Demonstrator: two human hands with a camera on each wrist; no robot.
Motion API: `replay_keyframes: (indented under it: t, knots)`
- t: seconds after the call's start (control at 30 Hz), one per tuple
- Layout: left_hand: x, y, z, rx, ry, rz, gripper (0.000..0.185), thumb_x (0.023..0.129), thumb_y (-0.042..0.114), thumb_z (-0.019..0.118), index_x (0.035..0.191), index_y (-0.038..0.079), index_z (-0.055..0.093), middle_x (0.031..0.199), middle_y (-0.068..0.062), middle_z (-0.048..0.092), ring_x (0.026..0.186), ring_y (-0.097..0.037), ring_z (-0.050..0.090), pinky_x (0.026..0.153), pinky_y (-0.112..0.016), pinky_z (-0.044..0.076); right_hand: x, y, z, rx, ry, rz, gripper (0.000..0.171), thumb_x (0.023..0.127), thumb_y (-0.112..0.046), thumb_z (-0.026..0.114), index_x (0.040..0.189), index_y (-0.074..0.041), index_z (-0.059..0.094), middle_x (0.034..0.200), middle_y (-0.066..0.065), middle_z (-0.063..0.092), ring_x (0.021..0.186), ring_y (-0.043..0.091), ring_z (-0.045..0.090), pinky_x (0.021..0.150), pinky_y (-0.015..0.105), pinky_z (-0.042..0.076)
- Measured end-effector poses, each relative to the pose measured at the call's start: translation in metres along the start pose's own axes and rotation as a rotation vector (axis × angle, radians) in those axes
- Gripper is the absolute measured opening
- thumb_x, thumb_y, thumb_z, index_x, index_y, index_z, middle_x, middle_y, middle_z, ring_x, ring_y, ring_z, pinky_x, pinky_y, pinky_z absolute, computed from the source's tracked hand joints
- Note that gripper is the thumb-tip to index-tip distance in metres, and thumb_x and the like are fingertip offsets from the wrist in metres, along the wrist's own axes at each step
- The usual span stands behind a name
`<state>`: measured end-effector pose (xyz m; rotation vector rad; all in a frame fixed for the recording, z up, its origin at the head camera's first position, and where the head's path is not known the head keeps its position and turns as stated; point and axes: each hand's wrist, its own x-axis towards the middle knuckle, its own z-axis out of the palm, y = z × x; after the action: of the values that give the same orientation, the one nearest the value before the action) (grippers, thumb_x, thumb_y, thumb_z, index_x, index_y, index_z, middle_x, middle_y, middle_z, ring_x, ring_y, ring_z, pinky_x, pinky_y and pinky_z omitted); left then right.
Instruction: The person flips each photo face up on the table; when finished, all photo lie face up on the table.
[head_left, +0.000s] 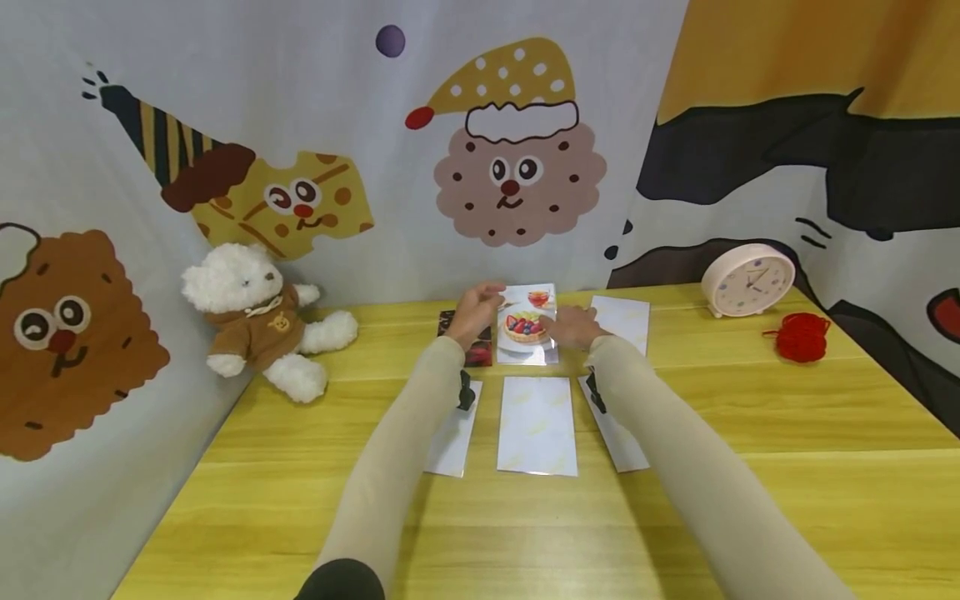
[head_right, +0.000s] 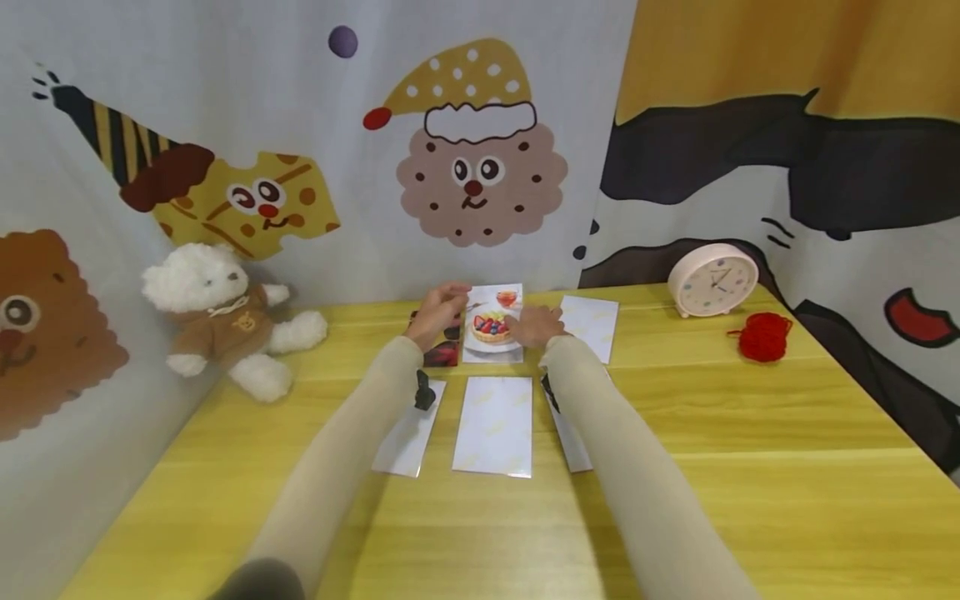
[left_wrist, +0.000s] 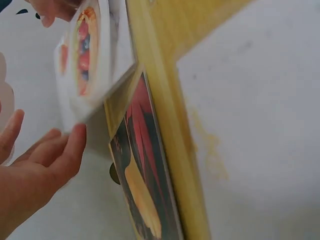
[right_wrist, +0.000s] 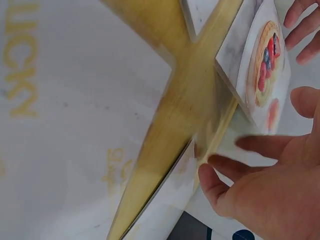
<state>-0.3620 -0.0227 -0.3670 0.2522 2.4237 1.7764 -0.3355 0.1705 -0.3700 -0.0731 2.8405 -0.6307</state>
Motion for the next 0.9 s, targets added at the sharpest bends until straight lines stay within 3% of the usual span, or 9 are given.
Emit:
replay_keyframes:
  t: [0.27,0.43,0.7,0.9]
  knots:
    - [-0.004,0.001,-0.012,0.047,-0.022,0.055,0.035,0.097,0.033,0.043,0.13,0.022,0.051,0.135,-0.008,0.049,0.123,-0.025,0.048,0.102,-0.044,0.041,-0.005,0.01,-0.01,0.033,0.002,0.001,0.074,0.096,-0.053,0.025,0.147,0.0,0.015,0.147,0.032,0.018,0.132,0.05,0.016,0.105,0.065,0.023]
    - [-0.011,0.011,-0.01,-0.023,-0.06,0.072,0.036,0.098,0.032,0.043,0.13,0.019,0.051,0.139,-0.009,0.046,0.127,-0.026,0.045,0.103,-0.047,0.041,-0.007,0.032,-0.028,0.039,0.007,-0.033,0.07,0.097,-0.049,0.025,0.148,-0.002,0.015,0.151,0.027,0.018,0.136,0.049,0.012,0.109,0.064,0.017]
    - [-0.014,0.022,0.029,-0.194,-0.335,-0.034,0.043,0.097,0.038,0.044,0.135,0.019,0.044,0.14,-0.01,0.044,0.131,-0.032,0.043,0.109,-0.048,0.035,-0.028,0.084,-0.047,0.048,0.123,-0.064,0.065,0.097,-0.038,0.038,0.145,0.003,0.022,0.146,0.029,0.029,0.134,0.045,0.027,0.111,0.057,0.023]
    - [-0.011,0.025,0.068,-0.268,-0.435,-0.163,0.054,0.097,0.036,0.044,0.144,0.013,0.03,0.149,-0.018,0.029,0.135,-0.039,0.034,0.111,-0.045,0.032,-0.041,0.105,-0.044,0.056,0.139,-0.062,0.062,0.096,-0.035,0.044,0.141,0.005,0.029,0.139,0.031,0.037,0.125,0.045,0.04,0.102,0.058,0.036]
